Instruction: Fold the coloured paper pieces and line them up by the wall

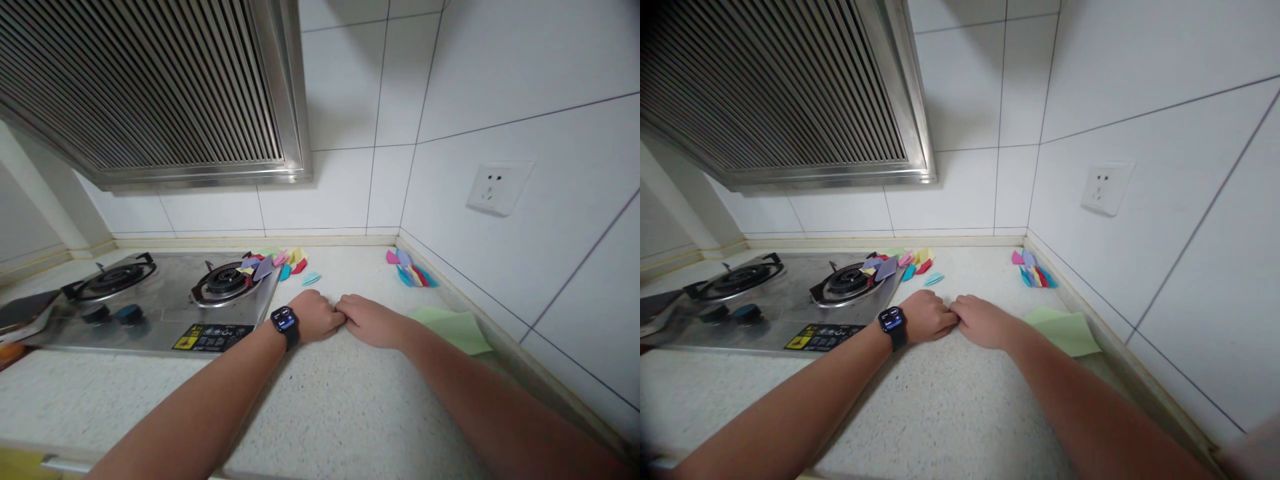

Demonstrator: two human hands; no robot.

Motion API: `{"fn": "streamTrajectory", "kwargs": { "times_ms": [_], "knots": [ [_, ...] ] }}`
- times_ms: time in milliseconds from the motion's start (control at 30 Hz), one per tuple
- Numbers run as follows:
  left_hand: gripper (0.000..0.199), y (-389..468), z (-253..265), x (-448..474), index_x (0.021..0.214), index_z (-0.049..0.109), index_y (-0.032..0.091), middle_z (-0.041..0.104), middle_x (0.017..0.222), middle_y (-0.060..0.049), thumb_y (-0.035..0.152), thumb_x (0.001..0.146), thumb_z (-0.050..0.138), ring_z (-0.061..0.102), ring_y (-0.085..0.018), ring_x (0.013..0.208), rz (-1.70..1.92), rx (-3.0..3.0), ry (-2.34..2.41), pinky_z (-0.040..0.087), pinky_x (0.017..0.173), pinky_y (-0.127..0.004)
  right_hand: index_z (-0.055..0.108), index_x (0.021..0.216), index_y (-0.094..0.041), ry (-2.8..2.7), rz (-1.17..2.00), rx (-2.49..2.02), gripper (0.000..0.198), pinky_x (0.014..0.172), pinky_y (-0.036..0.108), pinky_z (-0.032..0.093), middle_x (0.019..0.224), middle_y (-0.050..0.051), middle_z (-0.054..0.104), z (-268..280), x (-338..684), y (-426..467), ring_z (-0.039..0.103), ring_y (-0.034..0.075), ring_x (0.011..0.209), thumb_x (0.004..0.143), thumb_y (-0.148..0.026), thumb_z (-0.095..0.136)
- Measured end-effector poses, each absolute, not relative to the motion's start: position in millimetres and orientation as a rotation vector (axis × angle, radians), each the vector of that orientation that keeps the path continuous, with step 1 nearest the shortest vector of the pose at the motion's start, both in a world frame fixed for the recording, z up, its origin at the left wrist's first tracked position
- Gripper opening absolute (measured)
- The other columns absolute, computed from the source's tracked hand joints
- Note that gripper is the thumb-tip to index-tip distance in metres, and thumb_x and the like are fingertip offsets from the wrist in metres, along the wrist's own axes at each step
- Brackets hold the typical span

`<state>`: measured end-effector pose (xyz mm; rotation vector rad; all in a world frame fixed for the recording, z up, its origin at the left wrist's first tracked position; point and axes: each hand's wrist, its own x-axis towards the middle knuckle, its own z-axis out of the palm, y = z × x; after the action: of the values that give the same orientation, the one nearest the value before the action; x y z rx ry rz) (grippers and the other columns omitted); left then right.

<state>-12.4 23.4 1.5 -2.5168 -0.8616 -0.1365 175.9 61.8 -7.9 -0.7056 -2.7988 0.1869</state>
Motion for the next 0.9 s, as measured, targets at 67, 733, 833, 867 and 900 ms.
{"fn": "streamTrajectory", "kwargs": {
  "times_ms": [67,733,833,867,900],
  "knots": [
    [0.021,24,1,-13,0.085,0.064,0.02,0.068,0.068,-0.006,0.03,0.09,0.046,0.063,-0.019,0.062,-0.136,-2.521,-0.865,0.043,0.06,-0.031,0.057,0.088,-0.016,-2.796,0.2,-0.71,0.013,0.083,0.031,0.04,0.094,0.008,0.058,-9,176,63,0.053,0.019,0.09,0.081,-0.008,0.049],
    [0.023,36,25,-54,0.102,0.065,0.023,0.069,0.078,-0.005,0.024,0.088,0.047,0.063,-0.019,0.075,-0.216,-2.452,-1.067,0.042,0.066,-0.03,0.049,0.122,-0.016,-2.689,0.378,-0.747,0.041,0.08,0.031,0.041,0.099,0.009,0.059,-8,179,59,0.054,0.019,0.09,0.081,-0.01,0.049],
    [0.022,40,36,-81,0.098,0.066,0.021,0.069,0.085,-0.007,0.023,0.088,0.046,0.062,-0.02,0.083,-0.255,-2.29,-1.253,0.043,0.07,-0.031,0.044,0.132,-0.017,-2.693,0.377,-0.737,0.05,0.082,0.032,0.041,0.102,0.01,0.059,-9,180,60,0.054,0.02,0.093,0.083,-0.01,0.048],
    [0.023,41,38,-94,0.099,0.065,0.021,0.069,0.09,-0.007,0.023,0.089,0.045,0.062,-0.021,0.086,-0.279,-2.223,-1.338,0.043,0.072,-0.031,0.044,0.133,-0.018,-2.696,0.373,-0.732,0.051,0.082,0.032,0.041,0.104,0.01,0.059,-9,181,60,0.054,0.02,0.093,0.083,-0.01,0.048],
    [0.024,41,40,-108,0.101,0.065,0.022,0.069,0.093,-0.008,0.025,0.09,0.044,0.061,-0.021,0.088,-0.31,-2.146,-1.437,0.044,0.072,-0.031,0.045,0.132,-0.018,-2.701,0.369,-0.726,0.05,0.083,0.032,0.041,0.105,0.01,0.059,-8,181,60,0.054,0.02,0.094,0.083,-0.009,0.048]
  ]
}}
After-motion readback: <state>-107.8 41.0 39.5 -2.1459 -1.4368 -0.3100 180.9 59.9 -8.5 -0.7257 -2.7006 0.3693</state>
